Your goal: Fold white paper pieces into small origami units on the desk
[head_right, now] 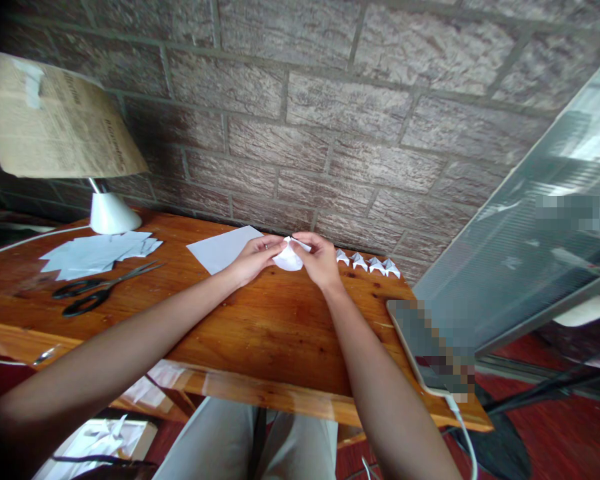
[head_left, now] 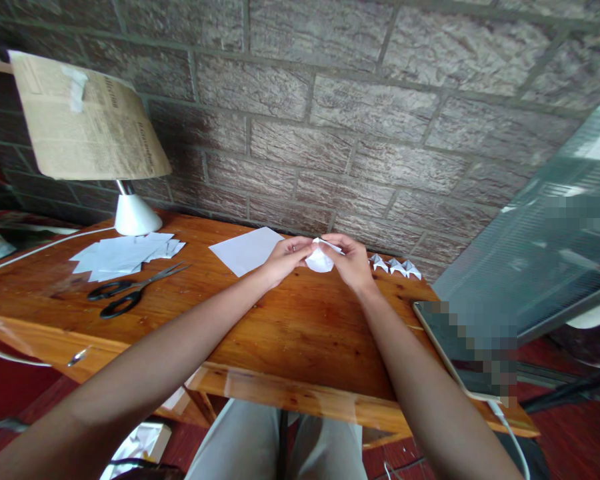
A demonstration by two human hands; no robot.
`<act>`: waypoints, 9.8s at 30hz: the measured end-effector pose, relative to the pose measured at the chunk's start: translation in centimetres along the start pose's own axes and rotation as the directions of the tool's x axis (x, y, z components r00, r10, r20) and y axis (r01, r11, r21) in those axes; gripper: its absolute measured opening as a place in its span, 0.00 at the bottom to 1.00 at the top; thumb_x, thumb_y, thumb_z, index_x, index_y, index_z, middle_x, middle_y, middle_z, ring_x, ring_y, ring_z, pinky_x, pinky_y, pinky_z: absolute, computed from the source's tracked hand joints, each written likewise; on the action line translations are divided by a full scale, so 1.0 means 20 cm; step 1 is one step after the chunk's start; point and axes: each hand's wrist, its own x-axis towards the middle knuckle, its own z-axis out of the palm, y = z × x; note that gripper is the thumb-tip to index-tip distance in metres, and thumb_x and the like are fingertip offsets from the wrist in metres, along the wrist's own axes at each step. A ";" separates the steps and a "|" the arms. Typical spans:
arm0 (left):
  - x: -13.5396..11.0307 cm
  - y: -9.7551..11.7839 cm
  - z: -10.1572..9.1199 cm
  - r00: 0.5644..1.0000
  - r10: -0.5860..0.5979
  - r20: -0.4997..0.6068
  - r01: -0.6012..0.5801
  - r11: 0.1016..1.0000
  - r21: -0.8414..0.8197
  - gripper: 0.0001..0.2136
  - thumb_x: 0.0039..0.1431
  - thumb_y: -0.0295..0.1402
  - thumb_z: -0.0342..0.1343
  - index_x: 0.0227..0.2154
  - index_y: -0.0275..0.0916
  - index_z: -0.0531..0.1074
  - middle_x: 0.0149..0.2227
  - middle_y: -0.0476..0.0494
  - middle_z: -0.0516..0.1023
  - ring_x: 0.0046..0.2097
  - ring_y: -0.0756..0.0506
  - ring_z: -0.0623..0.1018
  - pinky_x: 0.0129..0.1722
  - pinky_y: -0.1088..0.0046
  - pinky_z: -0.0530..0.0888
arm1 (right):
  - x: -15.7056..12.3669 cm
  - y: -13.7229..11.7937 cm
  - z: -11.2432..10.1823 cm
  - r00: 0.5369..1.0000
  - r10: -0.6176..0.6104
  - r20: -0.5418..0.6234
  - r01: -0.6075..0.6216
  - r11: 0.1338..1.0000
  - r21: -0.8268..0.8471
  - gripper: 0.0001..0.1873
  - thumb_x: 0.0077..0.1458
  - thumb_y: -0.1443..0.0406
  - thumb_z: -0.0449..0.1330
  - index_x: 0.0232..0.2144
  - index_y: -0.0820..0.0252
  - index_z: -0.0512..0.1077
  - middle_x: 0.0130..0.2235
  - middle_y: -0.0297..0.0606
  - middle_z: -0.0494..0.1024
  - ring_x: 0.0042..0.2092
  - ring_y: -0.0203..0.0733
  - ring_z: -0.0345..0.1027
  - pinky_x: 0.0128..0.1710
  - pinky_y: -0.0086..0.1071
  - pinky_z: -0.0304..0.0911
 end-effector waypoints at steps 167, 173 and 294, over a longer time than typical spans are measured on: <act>0.02 -0.02 -0.02 0.968 0.238 -0.086 -0.216 0.954 0.209 0.18 0.44 0.44 0.67 0.34 0.36 0.80 0.37 0.41 0.82 0.40 0.42 0.79 0.45 0.64 0.72 | 0.00 0.05 0.01 0.998 0.055 -0.020 -0.056 0.996 -0.075 0.15 0.46 0.55 0.65 0.32 0.59 0.78 0.35 0.38 0.81 0.34 0.41 0.72 0.33 0.33 0.68; 0.01 -0.01 -0.01 0.956 0.293 -0.003 -0.279 0.917 0.286 0.20 0.41 0.42 0.69 0.37 0.36 0.78 0.38 0.40 0.82 0.41 0.43 0.80 0.47 0.63 0.73 | 0.00 0.04 0.00 0.997 0.068 -0.043 -0.071 0.995 -0.072 0.13 0.48 0.58 0.63 0.33 0.59 0.77 0.38 0.41 0.82 0.36 0.43 0.74 0.38 0.37 0.69; 0.04 0.05 -0.13 0.984 -0.149 0.094 0.139 0.984 0.110 0.17 0.42 0.39 0.70 0.34 0.34 0.80 0.36 0.40 0.81 0.39 0.46 0.79 0.49 0.64 0.72 | -0.01 0.13 0.06 0.995 0.085 0.061 -0.088 0.995 0.057 0.19 0.39 0.57 0.71 0.34 0.61 0.75 0.37 0.40 0.80 0.37 0.42 0.73 0.42 0.38 0.68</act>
